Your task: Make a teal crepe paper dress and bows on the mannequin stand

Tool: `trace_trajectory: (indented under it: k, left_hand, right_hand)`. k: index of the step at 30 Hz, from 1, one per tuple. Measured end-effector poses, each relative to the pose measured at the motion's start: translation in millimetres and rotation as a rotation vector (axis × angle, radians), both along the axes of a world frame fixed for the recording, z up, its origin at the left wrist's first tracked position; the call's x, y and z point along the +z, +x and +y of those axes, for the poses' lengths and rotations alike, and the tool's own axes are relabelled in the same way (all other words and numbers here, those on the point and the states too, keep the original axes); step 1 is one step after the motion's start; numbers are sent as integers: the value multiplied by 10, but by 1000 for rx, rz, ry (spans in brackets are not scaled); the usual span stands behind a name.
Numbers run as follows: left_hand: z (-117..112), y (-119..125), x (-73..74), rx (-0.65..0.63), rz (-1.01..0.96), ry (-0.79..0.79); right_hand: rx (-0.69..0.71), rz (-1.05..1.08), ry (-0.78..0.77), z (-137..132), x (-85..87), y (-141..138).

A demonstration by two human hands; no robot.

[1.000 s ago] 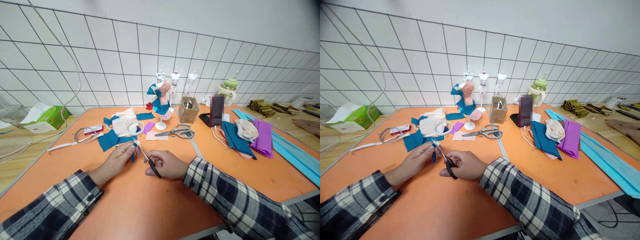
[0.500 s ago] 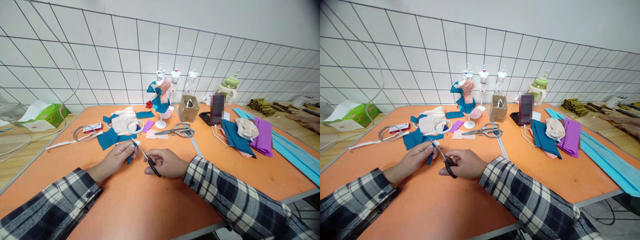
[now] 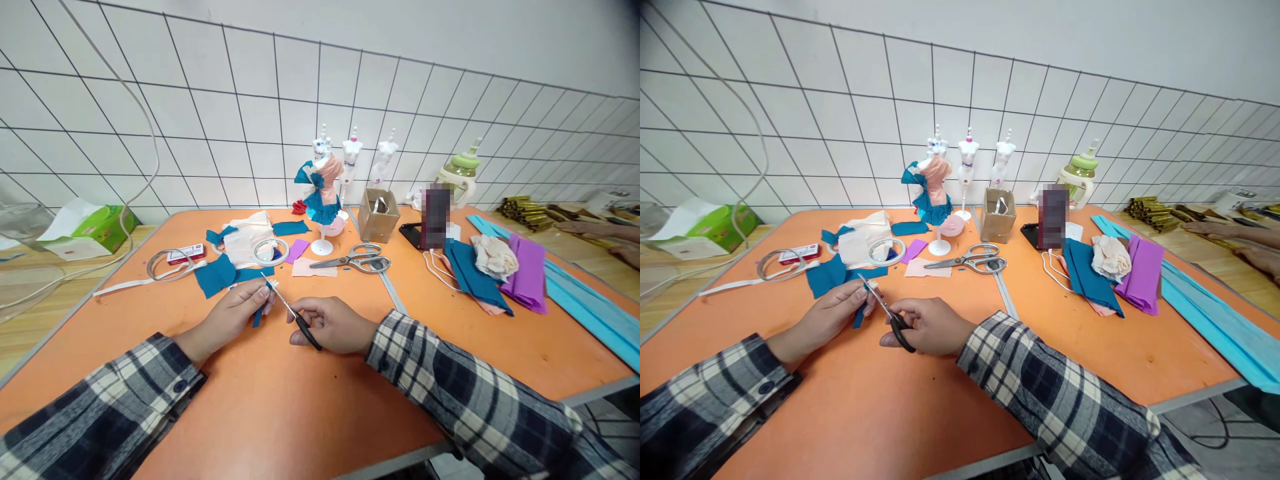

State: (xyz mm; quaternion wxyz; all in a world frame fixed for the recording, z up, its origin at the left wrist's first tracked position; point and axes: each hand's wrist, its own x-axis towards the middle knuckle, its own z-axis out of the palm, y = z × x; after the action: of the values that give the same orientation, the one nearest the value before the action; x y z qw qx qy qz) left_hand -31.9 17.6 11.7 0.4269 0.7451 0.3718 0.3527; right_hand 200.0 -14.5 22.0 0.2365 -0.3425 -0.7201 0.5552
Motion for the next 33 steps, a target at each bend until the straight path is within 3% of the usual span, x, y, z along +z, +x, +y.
trace_trajectory:
  k: [7, 13, 33]
  left_hand:
    - [-13, 19, 41, -23, 65, 13]
    - [0, 3, 15, 25, 69, 10]
    - [-34, 54, 86, -6, 52, -11]
  right_hand:
    - [1, 22, -98, -38, 49, 3]
    - [-14, 34, -103, -16, -1, -4]
    - [-37, 14, -109, -17, -37, -8]
